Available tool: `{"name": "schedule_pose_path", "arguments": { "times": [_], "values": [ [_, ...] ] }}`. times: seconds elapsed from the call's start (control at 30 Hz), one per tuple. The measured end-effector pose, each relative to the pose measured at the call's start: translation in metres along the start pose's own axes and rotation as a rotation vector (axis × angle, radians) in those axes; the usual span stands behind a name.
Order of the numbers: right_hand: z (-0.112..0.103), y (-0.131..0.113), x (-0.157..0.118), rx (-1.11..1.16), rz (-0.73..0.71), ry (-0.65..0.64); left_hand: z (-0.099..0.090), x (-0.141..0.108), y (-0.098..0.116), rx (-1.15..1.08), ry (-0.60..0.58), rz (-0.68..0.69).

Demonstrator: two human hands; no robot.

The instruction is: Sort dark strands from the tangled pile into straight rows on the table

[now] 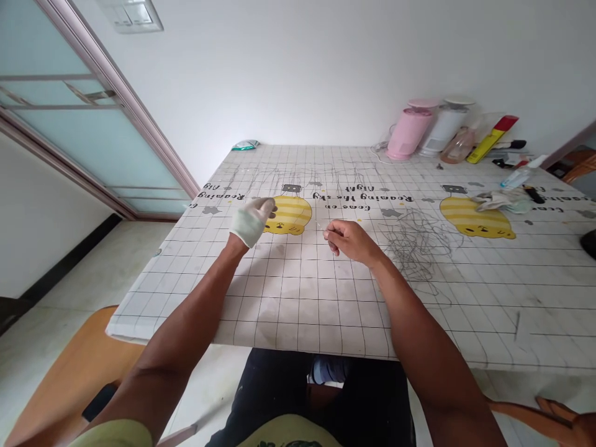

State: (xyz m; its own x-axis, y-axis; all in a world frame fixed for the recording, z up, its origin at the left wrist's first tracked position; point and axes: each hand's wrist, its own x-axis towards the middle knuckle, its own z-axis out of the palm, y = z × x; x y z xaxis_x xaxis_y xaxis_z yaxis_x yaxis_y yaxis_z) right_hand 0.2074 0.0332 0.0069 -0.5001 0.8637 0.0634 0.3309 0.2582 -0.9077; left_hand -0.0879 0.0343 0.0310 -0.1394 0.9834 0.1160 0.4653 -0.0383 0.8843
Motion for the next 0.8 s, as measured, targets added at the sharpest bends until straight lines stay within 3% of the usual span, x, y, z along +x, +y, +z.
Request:
{"name": "schedule_pose_path", "arguments": {
  "times": [0.17,0.3,0.47,0.63,0.8],
  "values": [
    [0.006,0.001,0.001,0.257,-0.008,-0.072,0.019,-0.012,0.008,0.000,-0.132,0.047],
    [0.019,-0.002,0.001,0.405,0.007,-0.137,0.027,-0.010,0.006,-0.161,-0.210,-0.036],
    [0.026,-0.010,0.000,0.494,0.045,-0.155,0.019,-0.006,-0.002,-0.237,-0.233,-0.062],
    [0.022,-0.011,0.000,0.561,0.050,-0.140,0.009,-0.003,-0.010,-0.318,-0.416,-0.034],
    [0.018,-0.012,-0.002,0.510,0.061,-0.183,0.004,-0.002,-0.014,-0.215,-0.509,-0.014]
  ]
}}
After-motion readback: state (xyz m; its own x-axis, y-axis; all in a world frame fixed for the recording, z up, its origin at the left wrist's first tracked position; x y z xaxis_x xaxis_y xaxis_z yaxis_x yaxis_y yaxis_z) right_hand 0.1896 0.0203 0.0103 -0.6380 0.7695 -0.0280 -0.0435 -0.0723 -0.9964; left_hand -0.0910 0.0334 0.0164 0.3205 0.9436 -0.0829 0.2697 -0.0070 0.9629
